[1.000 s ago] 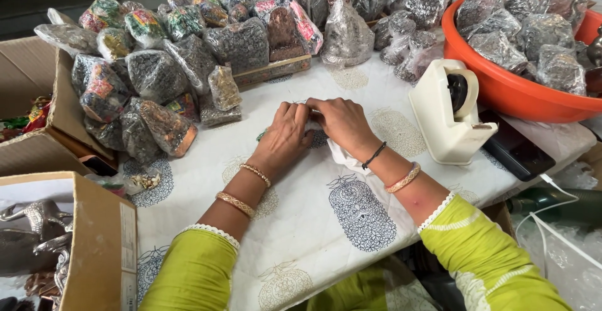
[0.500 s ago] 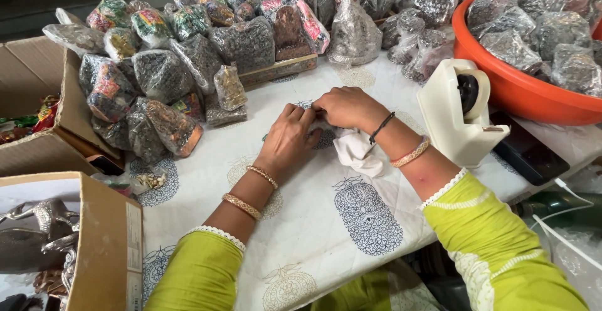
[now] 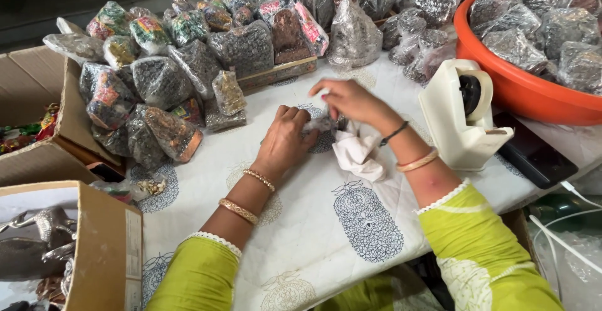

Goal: The person wraps small metal decorative figurines in clear plastic film, twisting the film closed around each item, and places the wrapped pieces into a cardboard box. They occasionally reposition wrapped items on the table and reach for more unwrapped pieces from the pile.

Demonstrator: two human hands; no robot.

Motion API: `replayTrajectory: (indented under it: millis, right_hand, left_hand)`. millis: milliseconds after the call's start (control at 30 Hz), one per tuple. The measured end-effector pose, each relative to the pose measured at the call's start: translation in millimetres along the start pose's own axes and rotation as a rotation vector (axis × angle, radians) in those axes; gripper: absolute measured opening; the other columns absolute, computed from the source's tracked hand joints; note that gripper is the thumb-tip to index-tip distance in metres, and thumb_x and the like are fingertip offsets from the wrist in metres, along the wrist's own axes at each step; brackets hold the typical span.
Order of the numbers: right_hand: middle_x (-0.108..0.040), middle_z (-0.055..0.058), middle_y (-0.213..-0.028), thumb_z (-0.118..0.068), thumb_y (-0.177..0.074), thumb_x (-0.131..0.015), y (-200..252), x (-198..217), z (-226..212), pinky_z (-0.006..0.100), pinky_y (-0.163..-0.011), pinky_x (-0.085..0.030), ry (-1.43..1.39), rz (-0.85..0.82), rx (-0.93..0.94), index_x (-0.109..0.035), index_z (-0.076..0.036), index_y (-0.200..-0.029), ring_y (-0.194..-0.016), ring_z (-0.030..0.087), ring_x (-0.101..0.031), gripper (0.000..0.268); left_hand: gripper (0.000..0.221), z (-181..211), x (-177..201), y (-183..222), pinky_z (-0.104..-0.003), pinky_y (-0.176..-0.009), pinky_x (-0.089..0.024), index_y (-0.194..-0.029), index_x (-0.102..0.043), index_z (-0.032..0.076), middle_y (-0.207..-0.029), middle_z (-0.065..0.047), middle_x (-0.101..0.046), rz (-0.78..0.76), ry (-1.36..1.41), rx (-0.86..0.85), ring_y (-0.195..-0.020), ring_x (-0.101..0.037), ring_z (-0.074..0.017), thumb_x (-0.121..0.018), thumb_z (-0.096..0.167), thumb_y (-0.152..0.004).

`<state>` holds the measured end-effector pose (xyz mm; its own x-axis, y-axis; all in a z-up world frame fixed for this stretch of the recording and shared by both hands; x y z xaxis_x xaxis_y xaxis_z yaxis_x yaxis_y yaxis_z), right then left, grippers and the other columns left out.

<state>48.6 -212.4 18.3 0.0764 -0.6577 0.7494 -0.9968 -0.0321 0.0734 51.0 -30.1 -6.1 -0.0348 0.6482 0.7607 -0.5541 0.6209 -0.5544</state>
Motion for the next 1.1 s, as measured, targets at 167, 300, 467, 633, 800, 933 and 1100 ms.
replayTrajectory:
  millis: [167, 300, 467, 633, 800, 933, 1100]
  right_hand:
    - [-0.068, 0.01, -0.105, -0.026, -0.088, -0.076, 16.2, 20.7, -7.3, 0.045, -0.093, -0.048, 0.093, 0.21, 0.569, -0.067, -0.01, -0.121, -0.102, 0.029, -0.062, 0.037]
    - [-0.064, 0.015, -0.123, -0.026, -0.065, -0.084, 8.0, -21.9, -5.3, 0.049, -0.102, -0.034, 0.356, 0.115, 0.68, -0.06, -0.005, -0.127, -0.121, 0.034, -0.052, 0.07]
    - [-0.069, 0.012, -0.113, -0.02, -0.082, -0.083, -5.6, -22.4, 6.9, 0.045, -0.1, -0.045, 0.268, 0.123, 0.514, -0.062, -0.007, -0.118, -0.114, 0.031, -0.062, 0.043]
    - [-0.074, 0.004, -0.104, -0.017, -0.086, -0.081, -25.3, -9.1, 43.9, 0.03, -0.089, -0.055, -0.143, 0.125, 0.36, -0.06, -0.005, -0.115, -0.099, 0.015, -0.07, 0.038]
    - [-0.067, -0.003, -0.112, -0.013, -0.085, -0.08, -29.8, 0.6, 56.2, 0.026, -0.093, -0.051, -0.604, 0.146, 0.402, -0.061, -0.006, -0.122, -0.105, 0.008, -0.06, 0.043]
    - [-0.067, -0.001, -0.11, -0.006, -0.086, -0.08, -32.2, 6.1, 63.7, 0.028, -0.092, -0.053, -0.704, 0.114, 0.405, -0.062, -0.005, -0.119, -0.105, 0.01, -0.061, 0.037]
    - [-0.065, 0.0, -0.113, -0.001, -0.088, -0.075, -46.3, 7.6, 88.0, 0.028, -0.096, -0.051, -0.754, 0.118, 0.452, -0.062, -0.005, -0.12, -0.108, 0.01, -0.06, 0.035]
  left_hand:
    - [0.03, 2.5, 8.1, -1.5, -0.043, -0.095, -0.051, -0.102, -0.068, -0.003, -0.103, -0.018, -0.069, 0.015, 0.065, 0.05, -0.103, -0.059, -0.035, -0.078, 0.016, -0.08]
    - [0.034, -13.4, 4.8, -4.8, -0.044, -0.094, -0.053, -0.106, -0.071, -0.001, -0.104, -0.019, -0.07, -0.014, 0.124, 0.122, -0.102, -0.06, -0.0342, -0.081, 0.022, -0.082]
    - [0.07, -38.9, 6.5, -6.4, -0.04, -0.098, -0.059, -0.135, -0.049, 0.004, -0.132, -0.019, -0.061, -0.159, 0.543, 0.334, -0.114, -0.066, -0.0311, -0.079, 0.038, -0.082]
    - [0.09, -49.6, 12.2, -11.9, -0.046, -0.104, -0.056, -0.147, -0.03, 0.006, -0.144, -0.028, -0.049, -0.059, 0.551, 0.252, -0.13, -0.056, -0.0375, -0.087, 0.03, -0.082]
    - [0.098, -25.4, -2.2, -34.3, -0.04, -0.097, -0.062, -0.157, -0.023, 0.013, -0.144, -0.023, -0.048, -0.104, 0.752, 0.317, -0.125, -0.061, -0.0292, -0.084, 0.018, -0.079]
    - [0.101, -3.2, -4.8, -64.5, -0.04, -0.087, -0.063, -0.157, -0.018, 0.015, -0.149, -0.021, -0.035, -0.076, 0.835, 0.281, -0.117, -0.061, -0.0266, -0.082, 0.009, -0.08]
    - [0.062, -34.9, -53.4, -94.5, -0.033, -0.088, -0.066, -0.145, -0.041, -0.002, -0.121, -0.023, -0.063, -0.051, 1.275, 0.292, -0.099, -0.072, -0.022, -0.072, 0.0, -0.091]
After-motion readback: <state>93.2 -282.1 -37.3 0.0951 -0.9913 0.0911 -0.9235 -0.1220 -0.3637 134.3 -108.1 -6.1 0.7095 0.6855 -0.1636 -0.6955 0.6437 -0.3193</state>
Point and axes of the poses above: each hand's wrist, its own y-axis away from the middle knuckle, its own x-axis out of the back of the hand, z = x × y, the point moved 4 cm from there along -y, towards the middle knuckle
